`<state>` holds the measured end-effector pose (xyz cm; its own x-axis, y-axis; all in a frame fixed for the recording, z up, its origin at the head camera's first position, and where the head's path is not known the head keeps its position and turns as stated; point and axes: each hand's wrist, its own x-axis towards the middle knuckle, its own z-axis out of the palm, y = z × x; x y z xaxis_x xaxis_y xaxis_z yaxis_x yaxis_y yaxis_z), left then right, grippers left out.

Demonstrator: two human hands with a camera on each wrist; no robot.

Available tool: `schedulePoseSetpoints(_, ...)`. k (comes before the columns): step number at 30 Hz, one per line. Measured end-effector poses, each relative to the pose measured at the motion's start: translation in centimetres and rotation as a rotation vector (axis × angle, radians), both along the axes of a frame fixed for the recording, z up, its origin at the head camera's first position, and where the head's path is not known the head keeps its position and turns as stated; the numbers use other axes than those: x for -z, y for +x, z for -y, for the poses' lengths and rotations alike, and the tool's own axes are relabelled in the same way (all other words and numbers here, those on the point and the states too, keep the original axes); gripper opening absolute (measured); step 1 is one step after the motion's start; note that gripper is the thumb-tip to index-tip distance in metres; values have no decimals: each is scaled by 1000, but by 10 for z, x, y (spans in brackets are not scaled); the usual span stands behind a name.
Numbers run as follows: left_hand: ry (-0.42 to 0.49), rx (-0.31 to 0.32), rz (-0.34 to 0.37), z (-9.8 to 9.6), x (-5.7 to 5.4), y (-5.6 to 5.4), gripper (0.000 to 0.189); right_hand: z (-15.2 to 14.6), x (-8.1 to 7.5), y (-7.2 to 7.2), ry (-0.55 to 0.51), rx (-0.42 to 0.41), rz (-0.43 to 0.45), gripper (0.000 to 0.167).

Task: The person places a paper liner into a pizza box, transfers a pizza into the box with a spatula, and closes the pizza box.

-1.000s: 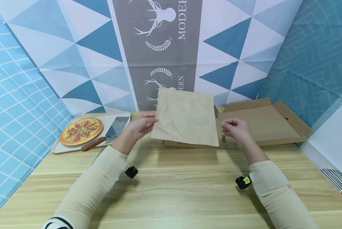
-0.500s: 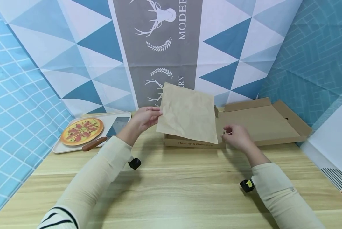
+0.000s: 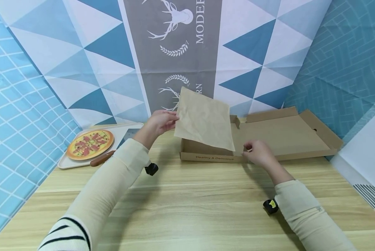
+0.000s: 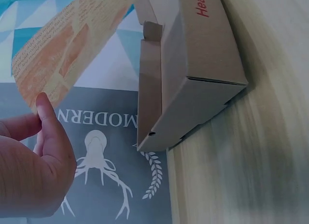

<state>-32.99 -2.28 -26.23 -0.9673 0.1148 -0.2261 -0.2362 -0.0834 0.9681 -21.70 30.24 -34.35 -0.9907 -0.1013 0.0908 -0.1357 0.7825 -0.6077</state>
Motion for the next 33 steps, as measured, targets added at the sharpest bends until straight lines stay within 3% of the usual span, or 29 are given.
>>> schedulePoseSetpoints(8, -83, 46, 5, -17, -1, -8, 27, -1, 0, 1, -8, -2, 26, 43)
schedulePoseSetpoints(17, -139, 78, -55, -44, 15, -10, 28, -2, 3, 2, -5, 1, 54, 46)
schedulePoseSetpoints(25, -176, 0, -79, -63, 25, -7, 20, -2, 5, 2, 3, 17, 56, 47)
schedulePoseSetpoints(33, -348, -74, -53, -70, 27, -13, 13, -1, 3, 3, 15, 20, 50, 47)
